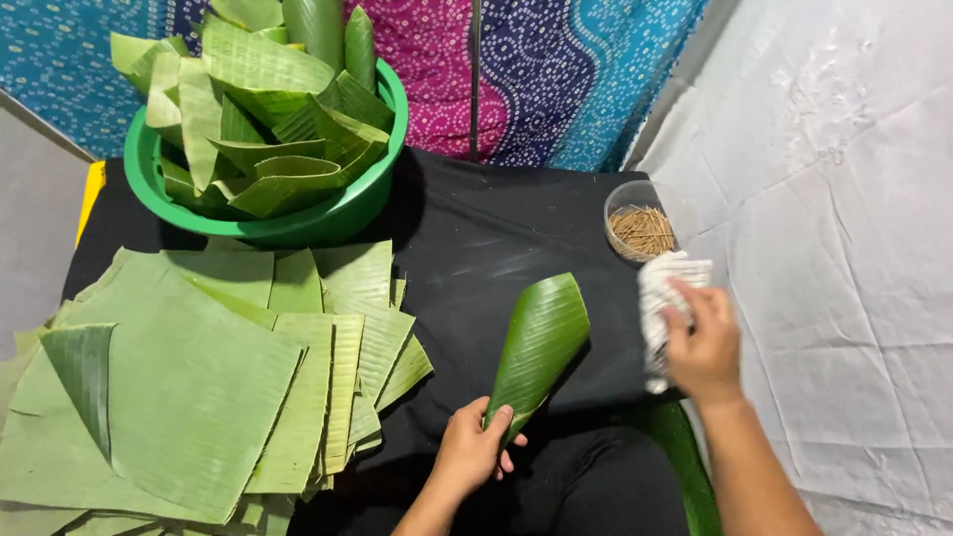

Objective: Cleaning banana leaves with a cloth and folding them into conical shapes for food preparation.

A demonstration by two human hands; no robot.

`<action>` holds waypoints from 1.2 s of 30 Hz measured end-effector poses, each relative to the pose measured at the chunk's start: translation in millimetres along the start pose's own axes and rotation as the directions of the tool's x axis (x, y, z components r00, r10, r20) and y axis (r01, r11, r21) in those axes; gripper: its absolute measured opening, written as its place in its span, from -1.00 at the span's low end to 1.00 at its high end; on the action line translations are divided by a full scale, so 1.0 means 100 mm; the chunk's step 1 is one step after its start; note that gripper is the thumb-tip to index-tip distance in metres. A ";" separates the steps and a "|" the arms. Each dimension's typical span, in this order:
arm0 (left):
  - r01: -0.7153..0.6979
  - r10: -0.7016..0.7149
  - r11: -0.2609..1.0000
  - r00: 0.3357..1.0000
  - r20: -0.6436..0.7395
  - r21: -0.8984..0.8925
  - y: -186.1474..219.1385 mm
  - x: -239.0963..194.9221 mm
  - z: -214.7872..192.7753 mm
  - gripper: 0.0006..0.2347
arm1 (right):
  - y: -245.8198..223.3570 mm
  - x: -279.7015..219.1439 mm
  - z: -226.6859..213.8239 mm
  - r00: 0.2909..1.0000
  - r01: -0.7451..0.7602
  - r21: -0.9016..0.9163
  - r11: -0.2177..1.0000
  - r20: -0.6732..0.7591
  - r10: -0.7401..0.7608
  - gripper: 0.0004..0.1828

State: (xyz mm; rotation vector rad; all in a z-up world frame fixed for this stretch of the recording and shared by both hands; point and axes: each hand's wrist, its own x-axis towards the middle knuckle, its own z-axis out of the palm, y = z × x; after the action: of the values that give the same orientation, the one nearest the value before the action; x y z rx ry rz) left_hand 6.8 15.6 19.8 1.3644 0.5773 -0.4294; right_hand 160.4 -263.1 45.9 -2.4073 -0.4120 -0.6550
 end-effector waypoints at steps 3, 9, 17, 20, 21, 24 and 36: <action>0.029 -0.029 0.998 1.000 -0.003 0.051 0.05 -0.01 0.02 -0.78 | -0.51 -0.38 0.31 0.931 -0.200 0.671 0.714 0.357 -0.074 -0.69; 0.046 -0.048 0.991 0.999 0.015 0.129 -0.16 -0.03 -0.06 -0.80 | -1.12 -0.62 0.68 0.650 0.438 0.362 0.823 0.505 -0.568 -0.38; -0.001 -0.001 0.998 0.999 0.038 0.055 -0.18 -0.02 -0.08 -0.83 | -0.54 -0.14 1.00 0.762 0.377 0.105 0.920 0.529 -0.373 -0.38; -0.001 -0.001 0.999 0.999 0.039 0.049 -0.16 -0.04 -0.06 -0.83 | -0.34 -0.06 1.06 0.821 0.246 0.094 0.965 0.509 -0.259 -0.43; -0.001 -0.001 0.998 0.999 0.039 0.060 -0.12 -0.07 -0.06 -0.82 | -0.29 -0.04 1.09 0.867 0.202 0.138 0.970 0.435 -0.242 -0.49; 0.013 -0.015 0.997 0.999 0.032 0.082 -0.09 -0.07 -0.05 -0.83 | -0.25 -0.07 1.14 0.890 0.192 0.164 0.968 0.387 -0.242 -0.47; 0.006 -0.008 0.999 0.999 0.039 0.051 -0.14 -0.02 -0.03 -0.83 | -1.07 -0.53 0.62 0.811 0.418 0.226 0.880 0.345 -0.473 -0.28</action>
State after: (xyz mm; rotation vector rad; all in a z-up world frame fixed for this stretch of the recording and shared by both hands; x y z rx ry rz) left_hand -4.3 16.4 9.7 1.4000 0.5423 -0.4785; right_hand 92.5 -149.4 24.4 -2.3098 -1.1851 -0.3077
